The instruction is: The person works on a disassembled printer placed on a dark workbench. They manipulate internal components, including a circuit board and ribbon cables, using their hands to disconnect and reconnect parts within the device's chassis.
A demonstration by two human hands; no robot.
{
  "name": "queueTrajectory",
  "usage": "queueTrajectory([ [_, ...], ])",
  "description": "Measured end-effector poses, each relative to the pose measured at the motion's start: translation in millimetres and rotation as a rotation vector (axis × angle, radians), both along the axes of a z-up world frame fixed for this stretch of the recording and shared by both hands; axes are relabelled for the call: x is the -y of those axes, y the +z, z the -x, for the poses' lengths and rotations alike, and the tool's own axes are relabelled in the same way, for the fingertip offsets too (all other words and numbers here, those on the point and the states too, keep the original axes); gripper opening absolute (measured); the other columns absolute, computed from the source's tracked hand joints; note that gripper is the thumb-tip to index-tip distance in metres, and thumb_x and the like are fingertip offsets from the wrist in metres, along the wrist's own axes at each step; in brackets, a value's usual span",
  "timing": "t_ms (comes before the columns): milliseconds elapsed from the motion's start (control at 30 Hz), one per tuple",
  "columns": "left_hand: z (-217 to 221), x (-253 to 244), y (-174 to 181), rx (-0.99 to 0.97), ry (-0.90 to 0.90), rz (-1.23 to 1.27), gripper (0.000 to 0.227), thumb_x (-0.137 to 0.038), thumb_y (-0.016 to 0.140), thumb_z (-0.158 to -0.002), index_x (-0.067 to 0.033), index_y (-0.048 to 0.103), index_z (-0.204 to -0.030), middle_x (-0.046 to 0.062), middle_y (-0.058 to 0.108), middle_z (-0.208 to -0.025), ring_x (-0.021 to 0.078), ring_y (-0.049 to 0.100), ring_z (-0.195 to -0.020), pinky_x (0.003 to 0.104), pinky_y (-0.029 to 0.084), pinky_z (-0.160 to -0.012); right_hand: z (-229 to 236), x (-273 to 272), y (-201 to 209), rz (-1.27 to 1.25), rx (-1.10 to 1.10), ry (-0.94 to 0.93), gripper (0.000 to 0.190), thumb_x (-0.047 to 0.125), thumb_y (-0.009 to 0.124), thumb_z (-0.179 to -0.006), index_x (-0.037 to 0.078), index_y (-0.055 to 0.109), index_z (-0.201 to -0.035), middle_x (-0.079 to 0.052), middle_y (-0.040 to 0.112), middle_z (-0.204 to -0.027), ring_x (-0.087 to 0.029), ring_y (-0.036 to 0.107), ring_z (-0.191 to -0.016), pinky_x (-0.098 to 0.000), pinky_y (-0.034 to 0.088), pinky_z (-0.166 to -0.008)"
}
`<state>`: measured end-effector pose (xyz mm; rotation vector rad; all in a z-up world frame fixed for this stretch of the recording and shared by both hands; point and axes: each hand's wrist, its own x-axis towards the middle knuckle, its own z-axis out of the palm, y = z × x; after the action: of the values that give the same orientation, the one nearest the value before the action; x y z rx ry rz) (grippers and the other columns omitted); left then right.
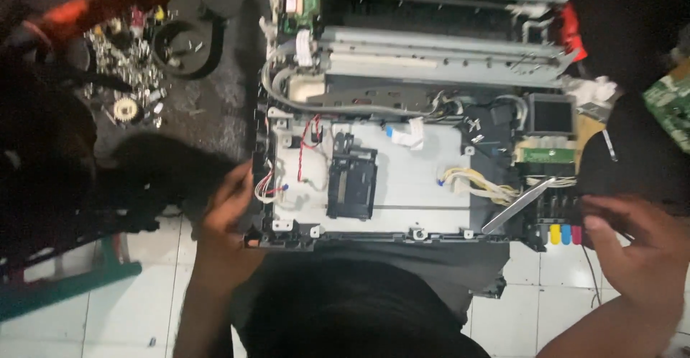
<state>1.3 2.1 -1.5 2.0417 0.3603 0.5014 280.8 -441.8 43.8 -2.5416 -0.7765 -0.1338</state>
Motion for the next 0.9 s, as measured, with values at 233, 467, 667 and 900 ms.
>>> queueTrajectory([
  [233,-2,0,-11,-0.007,0.047,-0.067,0.056,-0.015,0.069,-0.087,0.0083,0.056,-0.137,0.023,0.054,-0.146,0.0332,0.054,-0.138,0.044,0.046,-0.115,0,-6,25,0.242,-0.138,0.007,0.027,0.027,0.074,-0.092,0.013,0.081,-0.115,-0.001,0.071,-0.104,-0.015,0.060,-0.076,-0.0297,0.044,-0.071],
  [467,-4,2,-4,0.036,0.021,-0.070,0.059,-0.039,0.051,-0.098,0.0087,0.059,-0.132,0.024,0.055,-0.141,0.0350,0.056,-0.134,0.044,0.047,-0.113,2,12,27,0.383,-0.117,-0.062,0.028,0.027,0.074,-0.094,0.021,0.082,-0.120,0.003,0.071,-0.097,-0.011,0.066,-0.089,-0.0276,0.051,-0.064],
  [667,9,2,-49,0.032,0.157,-0.294,0.035,-0.002,0.066,-0.093,0.0106,0.067,-0.126,0.029,0.066,-0.130,0.0394,0.058,-0.134,0.043,0.047,-0.115,-6,1,29,0.092,0.067,0.252,0.039,0.024,0.086,-0.079,0.017,0.078,-0.117,-0.002,0.071,-0.102,-0.014,0.064,-0.084,-0.0274,0.047,-0.079],
  [900,64,-153,-290,-0.704,0.389,0.197,0.037,-0.031,0.040,-0.118,-0.0054,0.061,-0.135,0.024,0.063,-0.119,0.0384,0.059,-0.095,0.053,0.044,-0.076,0,-18,25,-0.071,0.135,0.291,0.027,0.012,0.078,-0.090,0.001,0.075,-0.115,-0.016,0.071,-0.105,-0.024,0.069,-0.086,-0.0331,0.053,-0.069],
])
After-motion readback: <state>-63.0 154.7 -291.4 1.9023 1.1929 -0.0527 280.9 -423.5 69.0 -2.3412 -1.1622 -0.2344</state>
